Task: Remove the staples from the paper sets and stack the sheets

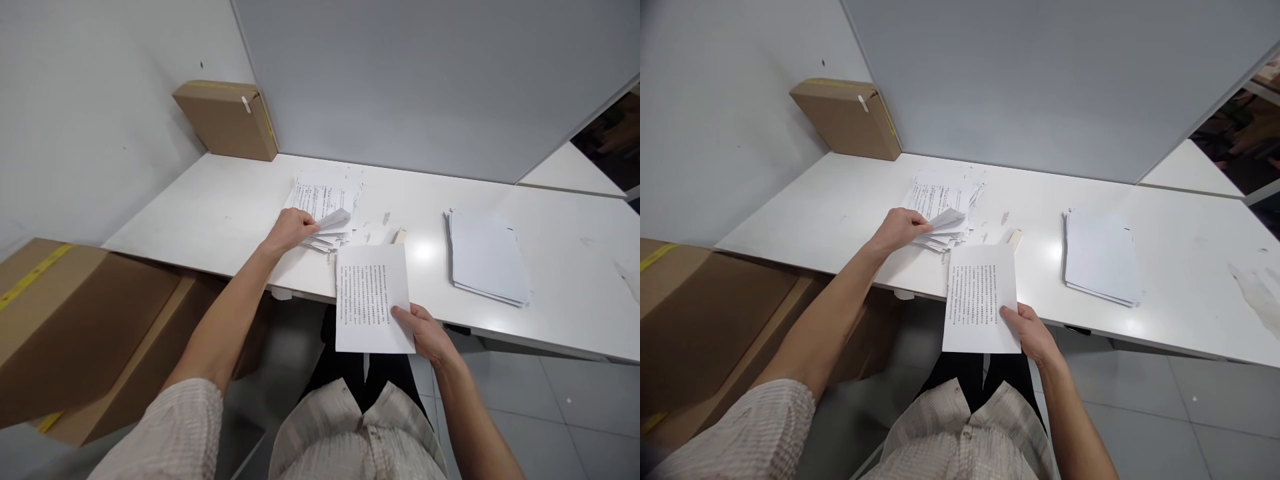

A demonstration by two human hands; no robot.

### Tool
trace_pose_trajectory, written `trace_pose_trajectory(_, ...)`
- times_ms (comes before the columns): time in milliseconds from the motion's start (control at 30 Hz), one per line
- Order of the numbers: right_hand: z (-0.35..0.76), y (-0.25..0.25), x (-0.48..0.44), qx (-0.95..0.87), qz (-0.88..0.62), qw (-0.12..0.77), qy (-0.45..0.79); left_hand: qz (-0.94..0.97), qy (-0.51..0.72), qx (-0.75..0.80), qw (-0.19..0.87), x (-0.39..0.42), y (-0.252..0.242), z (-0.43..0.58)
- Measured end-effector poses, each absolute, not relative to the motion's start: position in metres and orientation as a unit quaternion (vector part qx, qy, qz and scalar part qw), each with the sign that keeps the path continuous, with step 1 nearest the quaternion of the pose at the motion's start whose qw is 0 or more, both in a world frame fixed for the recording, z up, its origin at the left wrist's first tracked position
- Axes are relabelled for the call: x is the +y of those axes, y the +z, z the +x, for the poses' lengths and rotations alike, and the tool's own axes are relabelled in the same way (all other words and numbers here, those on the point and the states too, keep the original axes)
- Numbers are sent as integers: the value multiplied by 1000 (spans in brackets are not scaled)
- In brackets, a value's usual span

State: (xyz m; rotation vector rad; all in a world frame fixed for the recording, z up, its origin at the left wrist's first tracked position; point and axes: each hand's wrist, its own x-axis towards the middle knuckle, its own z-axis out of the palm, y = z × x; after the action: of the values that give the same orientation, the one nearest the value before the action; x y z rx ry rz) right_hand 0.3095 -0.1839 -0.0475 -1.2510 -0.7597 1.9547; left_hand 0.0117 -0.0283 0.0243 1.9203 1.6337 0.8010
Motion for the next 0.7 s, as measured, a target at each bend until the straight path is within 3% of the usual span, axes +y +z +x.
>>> trace_pose_trajectory(267,296,-43,-187,-283,-472,324,769,683,321,610,242,-29,24,9)
trace_pose_trajectory(367,293,-41,-189,-271,-463,331,776,715,341,582,183,-46,28,11)
trace_pose_trajectory(533,287,-46,-195,-215,-468,354,781,836,322,441,54,-128,20,36)
trace_pose_trajectory(700,280,-56,-201,-176,-485,385,765,904,230,349,90,-208,-8,67)
